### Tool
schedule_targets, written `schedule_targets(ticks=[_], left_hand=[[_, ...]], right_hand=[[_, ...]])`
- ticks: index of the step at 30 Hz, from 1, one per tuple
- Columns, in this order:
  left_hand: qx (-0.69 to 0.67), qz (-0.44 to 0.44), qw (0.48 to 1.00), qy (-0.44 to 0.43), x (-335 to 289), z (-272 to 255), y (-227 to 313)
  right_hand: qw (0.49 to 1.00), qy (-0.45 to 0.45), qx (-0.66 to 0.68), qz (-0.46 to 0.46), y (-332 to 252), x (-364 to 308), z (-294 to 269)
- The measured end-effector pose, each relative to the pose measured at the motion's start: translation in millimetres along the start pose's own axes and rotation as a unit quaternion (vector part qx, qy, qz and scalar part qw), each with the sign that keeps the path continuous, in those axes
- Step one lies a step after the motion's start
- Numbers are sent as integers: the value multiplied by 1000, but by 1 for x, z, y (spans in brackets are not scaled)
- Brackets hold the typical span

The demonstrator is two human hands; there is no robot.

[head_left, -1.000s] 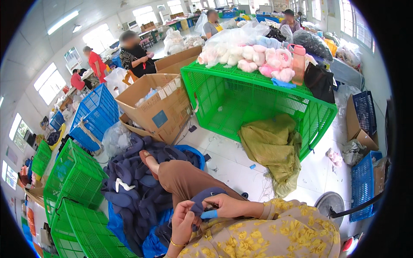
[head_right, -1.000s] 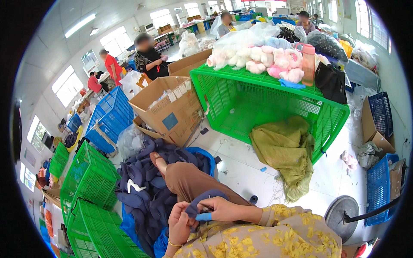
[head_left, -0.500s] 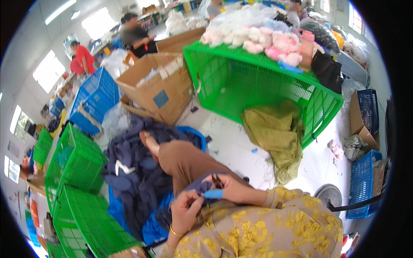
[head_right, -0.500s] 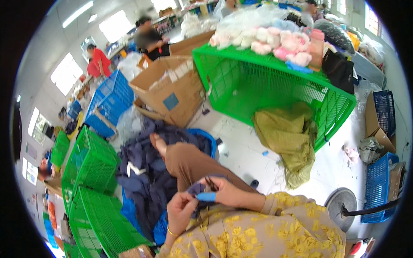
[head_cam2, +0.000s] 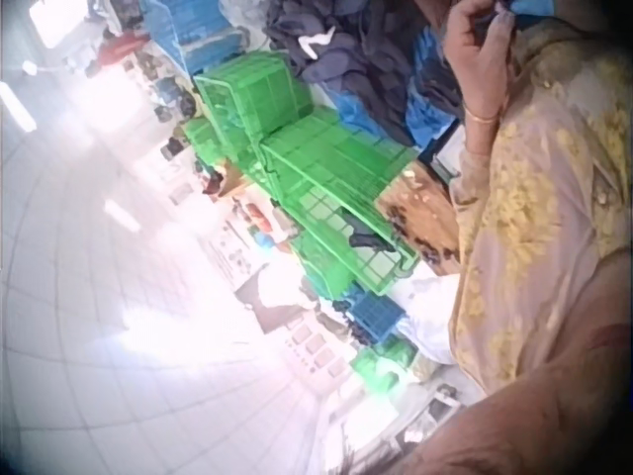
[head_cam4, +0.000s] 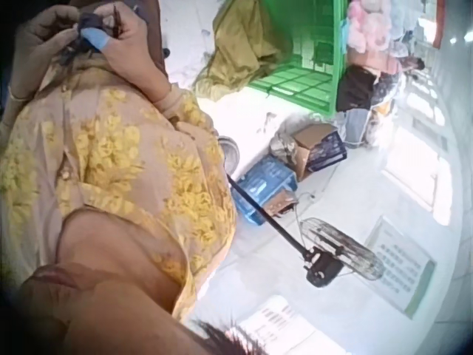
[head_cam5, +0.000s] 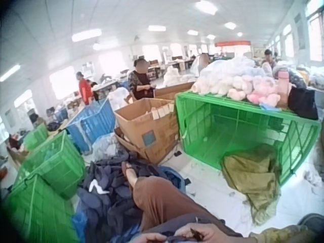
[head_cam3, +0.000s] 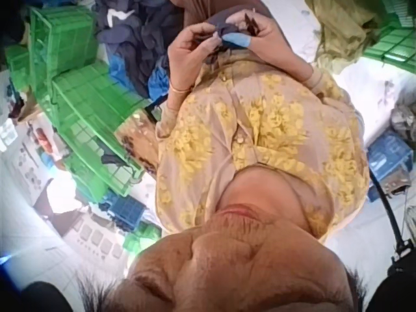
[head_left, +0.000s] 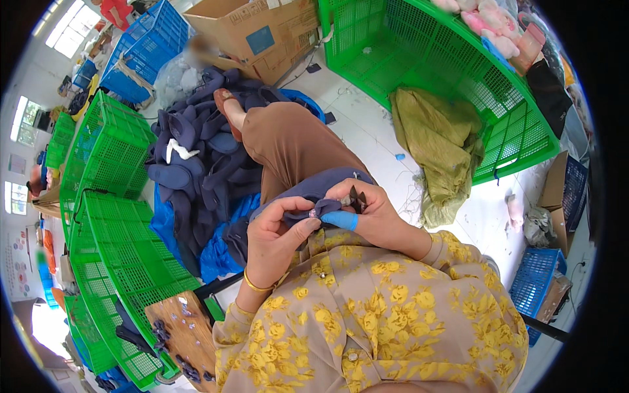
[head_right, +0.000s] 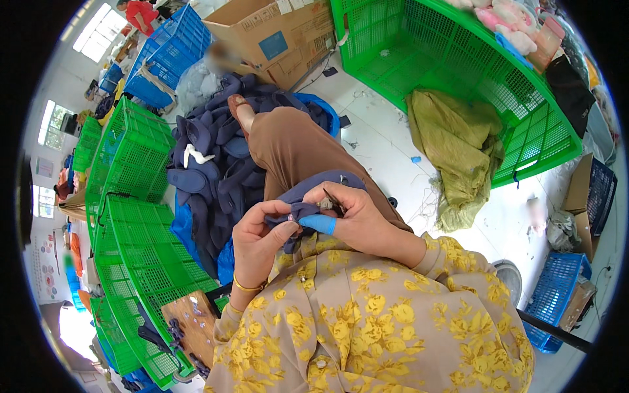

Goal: The person sits on the floor and uses a small blue tool to trim loose threads and excess fabric from the opening of a dark blue slip-on shoe. The person repeatedly picks up shoes from a nearby pile, trims the edges, and places them back down.

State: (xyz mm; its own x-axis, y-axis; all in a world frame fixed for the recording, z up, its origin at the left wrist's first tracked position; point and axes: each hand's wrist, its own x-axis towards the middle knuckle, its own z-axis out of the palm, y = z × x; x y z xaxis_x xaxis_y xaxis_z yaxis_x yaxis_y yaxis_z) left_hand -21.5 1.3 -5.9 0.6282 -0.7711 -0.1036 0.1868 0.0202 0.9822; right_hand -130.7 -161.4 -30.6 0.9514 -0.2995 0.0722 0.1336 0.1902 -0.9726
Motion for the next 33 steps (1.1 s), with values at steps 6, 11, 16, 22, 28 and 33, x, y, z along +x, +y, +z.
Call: schedule_targets(ticks=[6, 11, 16, 22, 28, 33], left_hand=[[-13, -35, 999, -36, -1, -8, 1], [45, 81, 994, -58, 0, -13, 2], [164, 145, 973, -71, 0, -18, 3], [201, 198, 954, -100, 1, -20, 1], [155, 177, 965, -114, 2, -21, -2], [125, 156, 973, -112, 3, -20, -3]], right_hand=[[958, -87, -195, -192, 1, 2, -17], [971, -92, -215, -52, -27, -1, -21], [955, -81, -278, -68, -40, -7, -21], [909, -149, -366, -134, -46, -5, -25], [883, -192, -409, -129, -56, -4, -25], [883, -211, -397, -131, -61, -3, -25]])
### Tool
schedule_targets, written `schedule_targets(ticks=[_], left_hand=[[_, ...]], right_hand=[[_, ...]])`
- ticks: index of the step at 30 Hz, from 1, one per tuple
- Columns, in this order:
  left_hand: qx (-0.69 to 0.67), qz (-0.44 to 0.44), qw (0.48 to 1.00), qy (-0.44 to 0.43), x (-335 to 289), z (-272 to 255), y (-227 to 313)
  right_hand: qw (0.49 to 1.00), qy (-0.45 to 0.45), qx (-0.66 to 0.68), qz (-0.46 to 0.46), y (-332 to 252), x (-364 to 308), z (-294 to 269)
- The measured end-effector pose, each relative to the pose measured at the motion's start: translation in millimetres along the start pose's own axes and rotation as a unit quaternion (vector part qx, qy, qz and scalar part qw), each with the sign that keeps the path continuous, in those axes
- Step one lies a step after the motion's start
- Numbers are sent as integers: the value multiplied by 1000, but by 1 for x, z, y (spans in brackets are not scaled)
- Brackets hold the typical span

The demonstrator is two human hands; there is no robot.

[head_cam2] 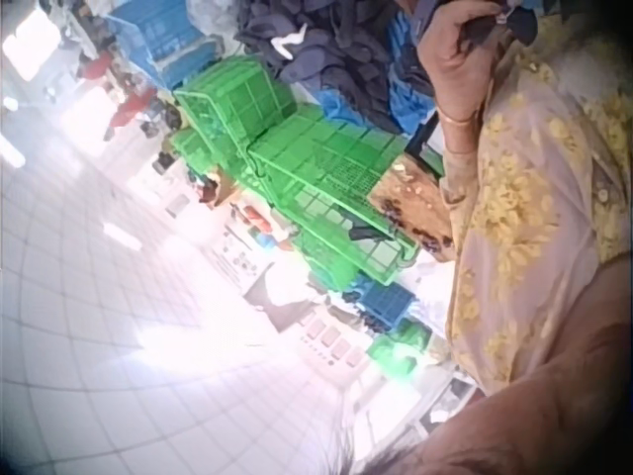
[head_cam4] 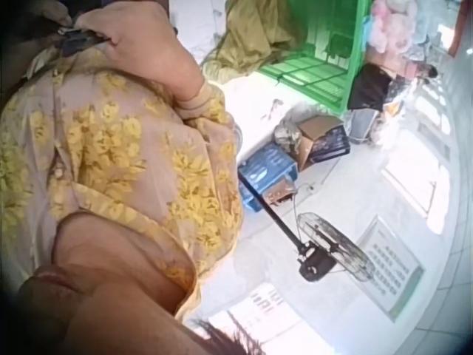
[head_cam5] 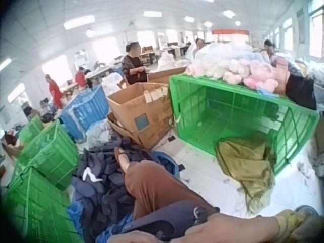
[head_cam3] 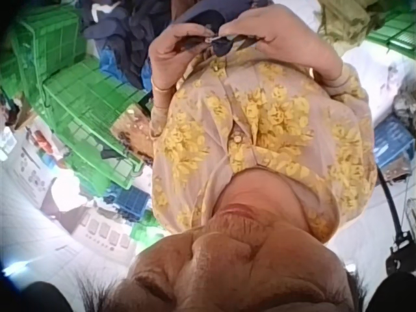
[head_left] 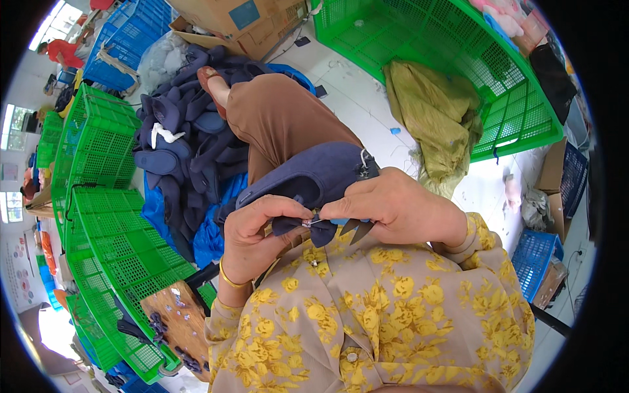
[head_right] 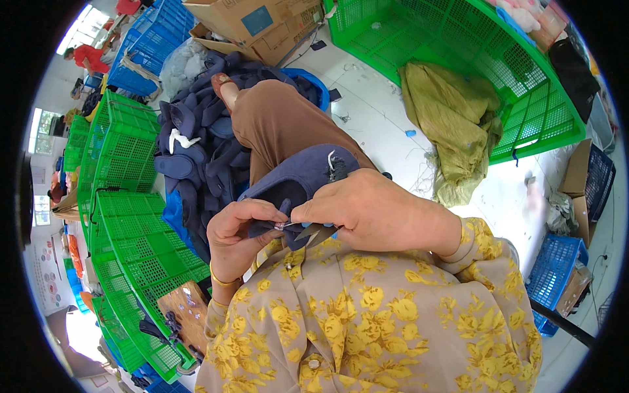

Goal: The person sits on the floor and uses a small blue tool to trim loose threads and excess fabric from the opening of a dark blue slip-on shoe. The person repeatedly picks up shoes from a nearby pile, trims the edges, and places them back down.

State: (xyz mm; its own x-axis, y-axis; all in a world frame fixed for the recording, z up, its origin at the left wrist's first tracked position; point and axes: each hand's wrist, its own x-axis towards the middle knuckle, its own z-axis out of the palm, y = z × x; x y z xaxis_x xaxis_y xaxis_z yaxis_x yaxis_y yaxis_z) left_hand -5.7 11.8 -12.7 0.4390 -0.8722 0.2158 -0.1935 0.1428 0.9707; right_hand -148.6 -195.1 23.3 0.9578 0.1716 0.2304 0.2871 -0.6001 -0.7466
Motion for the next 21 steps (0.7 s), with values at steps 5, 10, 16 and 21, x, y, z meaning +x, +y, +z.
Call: schedule_targets(ticks=[5, 10, 16, 21], left_hand=[[15, 9, 1000, -15, 0, -1, -1], [32, 22, 999, -32, 1, -4, -1], [32, 10, 998, -57, 1, -5, 0], [21, -34, 997, -69, -2, -5, 0]], right_hand=[[1000, -22, 4, -6, -1, 0, -2], [998, -54, -9, -12, -2, 1, -6], [993, -103, -63, -10, -6, 3, -7], [994, -107, -30, -16, 0, 5, -5]])
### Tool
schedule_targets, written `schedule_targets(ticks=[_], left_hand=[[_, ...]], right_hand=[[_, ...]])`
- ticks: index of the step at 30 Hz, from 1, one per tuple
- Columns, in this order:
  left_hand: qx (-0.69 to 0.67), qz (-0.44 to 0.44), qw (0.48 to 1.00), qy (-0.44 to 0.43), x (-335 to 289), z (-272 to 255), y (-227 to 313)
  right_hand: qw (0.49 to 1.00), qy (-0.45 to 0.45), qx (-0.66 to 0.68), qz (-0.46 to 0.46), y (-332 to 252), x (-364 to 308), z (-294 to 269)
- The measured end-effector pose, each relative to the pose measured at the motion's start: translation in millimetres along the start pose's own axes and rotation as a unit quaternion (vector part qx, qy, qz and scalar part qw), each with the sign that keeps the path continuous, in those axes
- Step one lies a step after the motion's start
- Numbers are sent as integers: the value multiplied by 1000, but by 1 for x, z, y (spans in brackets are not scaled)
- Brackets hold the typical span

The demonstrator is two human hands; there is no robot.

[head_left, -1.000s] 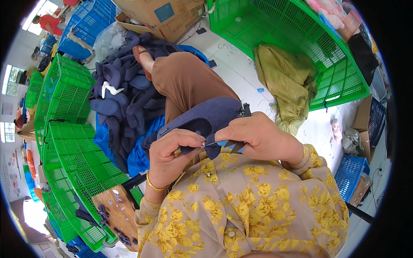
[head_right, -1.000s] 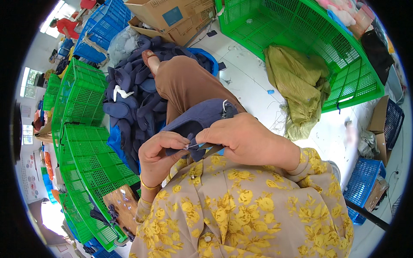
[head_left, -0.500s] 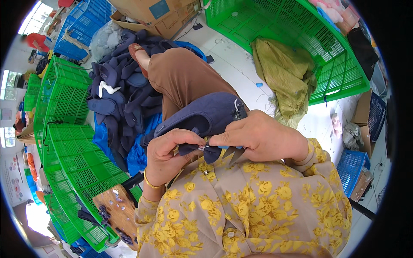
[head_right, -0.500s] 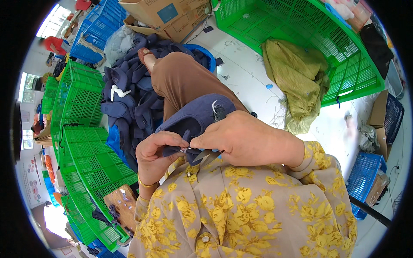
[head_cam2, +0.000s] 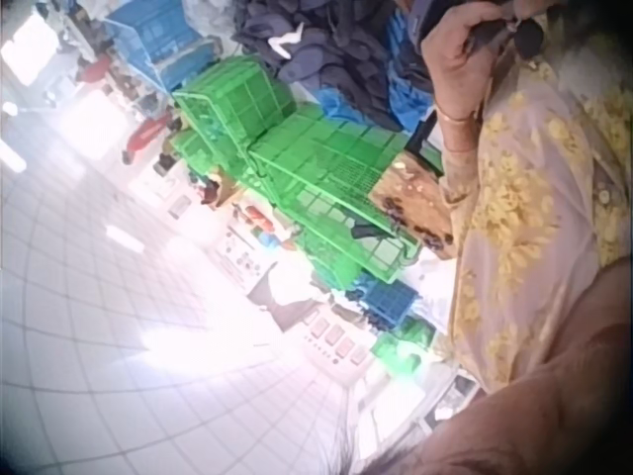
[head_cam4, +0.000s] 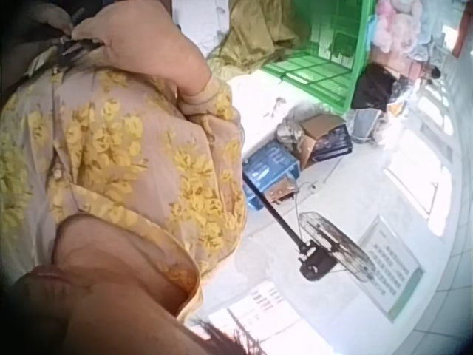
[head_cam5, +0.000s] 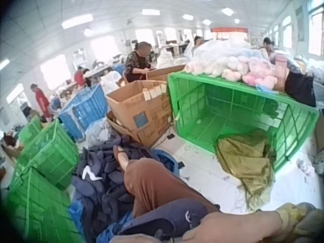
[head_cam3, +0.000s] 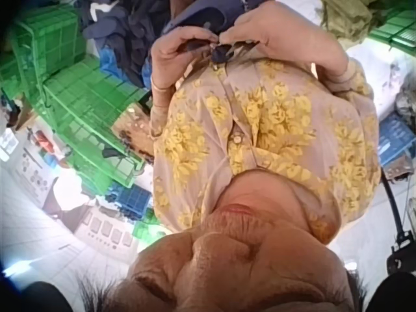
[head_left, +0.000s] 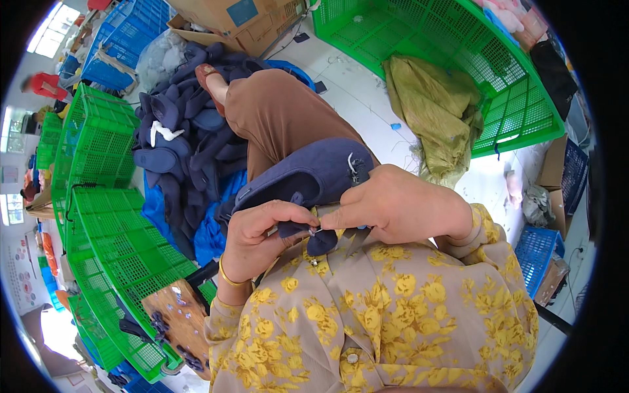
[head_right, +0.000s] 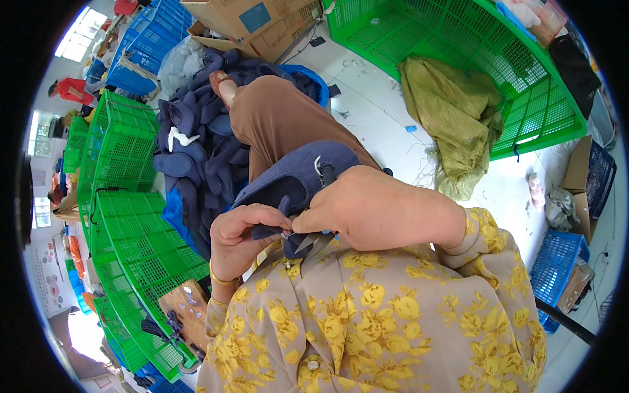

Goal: The person sits on the floor and uses a small blue tool to trim loose threads and excess fabric from the opening of a dark blue slip-on shoe. The person repeatedly picks up shoes from a nearby pile, trims the edges, and places them back down.

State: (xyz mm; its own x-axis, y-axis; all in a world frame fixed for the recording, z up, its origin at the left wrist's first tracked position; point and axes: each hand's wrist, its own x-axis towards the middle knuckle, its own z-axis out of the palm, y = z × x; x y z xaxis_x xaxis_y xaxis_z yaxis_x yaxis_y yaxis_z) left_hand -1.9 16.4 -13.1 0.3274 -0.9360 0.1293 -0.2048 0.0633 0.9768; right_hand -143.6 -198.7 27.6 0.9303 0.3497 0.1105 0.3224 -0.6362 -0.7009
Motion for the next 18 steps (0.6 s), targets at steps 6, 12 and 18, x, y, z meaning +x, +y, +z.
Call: schedule_targets(ticks=[6, 12, 18], left_hand=[[-66, -73, 995, 32, -6, 6, 1], [-110, -134, 984, 45, -8, 14, 3], [-68, -150, 986, 31, -13, 16, -4]], right_hand=[[995, 23, 91, 15, 6, -1, 12], [995, 42, 87, 19, 8, -4, 22], [994, 56, 96, 12, 8, -4, 28]])
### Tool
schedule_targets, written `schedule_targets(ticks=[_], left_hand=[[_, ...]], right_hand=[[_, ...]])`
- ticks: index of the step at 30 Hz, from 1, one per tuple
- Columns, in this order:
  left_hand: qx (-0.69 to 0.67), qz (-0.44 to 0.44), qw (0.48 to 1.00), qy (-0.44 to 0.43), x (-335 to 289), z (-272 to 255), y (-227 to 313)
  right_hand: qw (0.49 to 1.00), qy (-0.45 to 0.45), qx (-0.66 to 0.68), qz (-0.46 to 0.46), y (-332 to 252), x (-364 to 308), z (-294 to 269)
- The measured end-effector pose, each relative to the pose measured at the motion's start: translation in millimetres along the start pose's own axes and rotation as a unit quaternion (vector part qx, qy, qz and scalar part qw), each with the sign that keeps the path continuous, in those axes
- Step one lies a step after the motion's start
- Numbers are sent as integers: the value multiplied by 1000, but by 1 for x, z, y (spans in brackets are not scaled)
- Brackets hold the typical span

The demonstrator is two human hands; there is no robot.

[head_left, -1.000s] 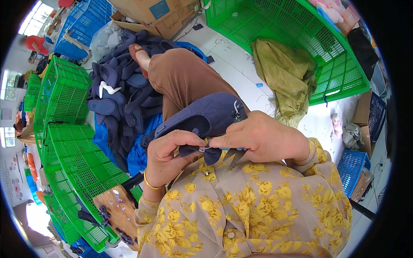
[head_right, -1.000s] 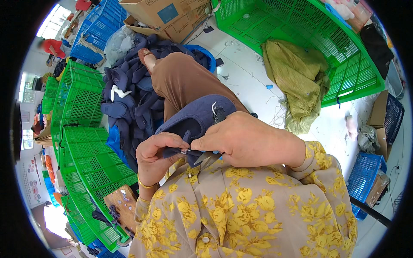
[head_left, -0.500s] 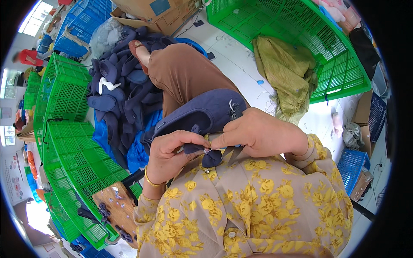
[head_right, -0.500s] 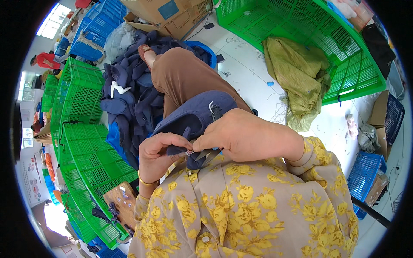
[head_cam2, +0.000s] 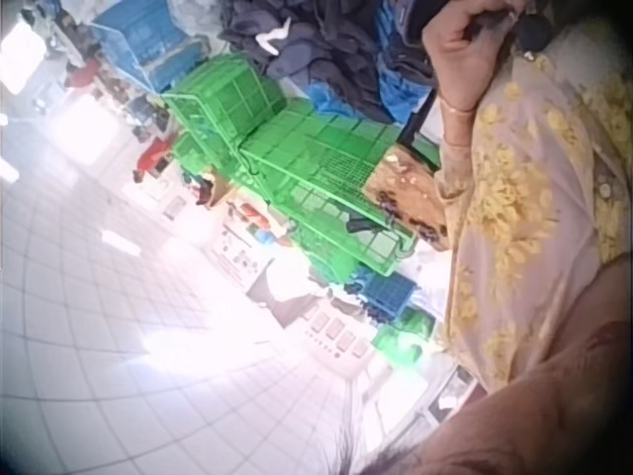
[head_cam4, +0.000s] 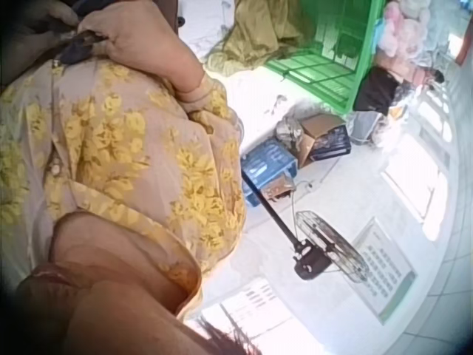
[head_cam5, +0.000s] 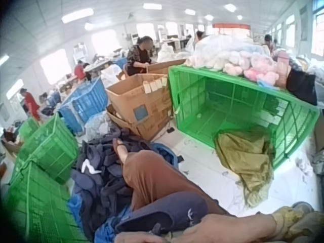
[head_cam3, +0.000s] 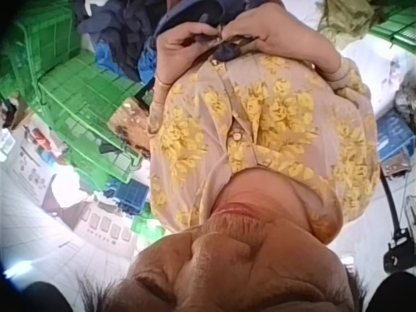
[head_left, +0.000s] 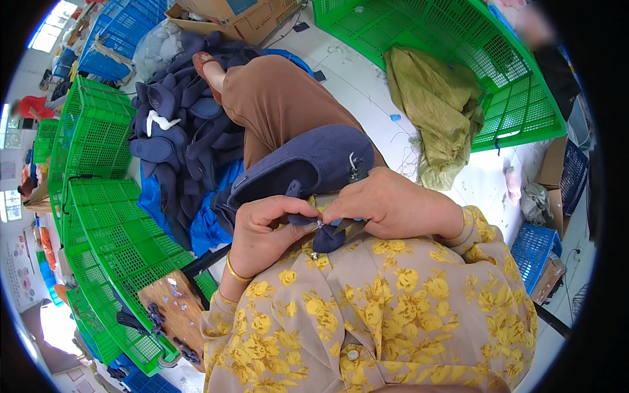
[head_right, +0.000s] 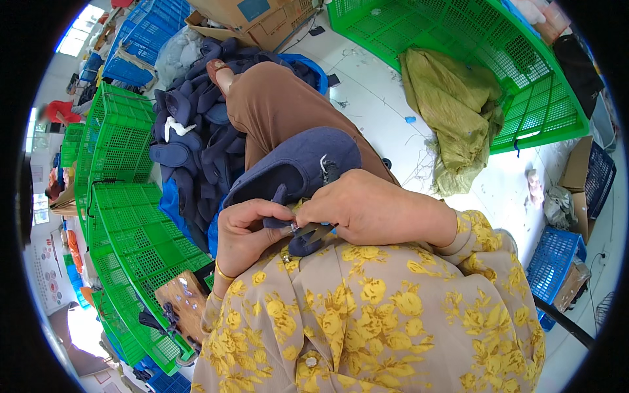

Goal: The person sits on the floor and uses a small blue tool to trim loose threads and excess fabric from the opening of a dark blue slip-on shoe. The person repeatedly picks up shoes from a nearby pile, trims the edges, and places them back down.

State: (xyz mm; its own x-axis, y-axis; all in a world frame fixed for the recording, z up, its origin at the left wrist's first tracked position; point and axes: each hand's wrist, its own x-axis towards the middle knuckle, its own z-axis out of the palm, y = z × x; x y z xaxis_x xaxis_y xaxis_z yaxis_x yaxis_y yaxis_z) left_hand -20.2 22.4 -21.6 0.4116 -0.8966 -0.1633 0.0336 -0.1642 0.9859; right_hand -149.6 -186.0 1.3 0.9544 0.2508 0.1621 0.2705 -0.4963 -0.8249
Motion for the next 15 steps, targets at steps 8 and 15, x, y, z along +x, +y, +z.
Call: schedule_targets(ticks=[8, 15], left_hand=[[-158, -93, 983, -19, -1, 3, 6], [-127, -95, 987, -36, -3, 5, 4]], right_hand=[[999, -22, 17, 37, 4, -2, 0], [999, -16, 44, 27, 11, -4, 11]])
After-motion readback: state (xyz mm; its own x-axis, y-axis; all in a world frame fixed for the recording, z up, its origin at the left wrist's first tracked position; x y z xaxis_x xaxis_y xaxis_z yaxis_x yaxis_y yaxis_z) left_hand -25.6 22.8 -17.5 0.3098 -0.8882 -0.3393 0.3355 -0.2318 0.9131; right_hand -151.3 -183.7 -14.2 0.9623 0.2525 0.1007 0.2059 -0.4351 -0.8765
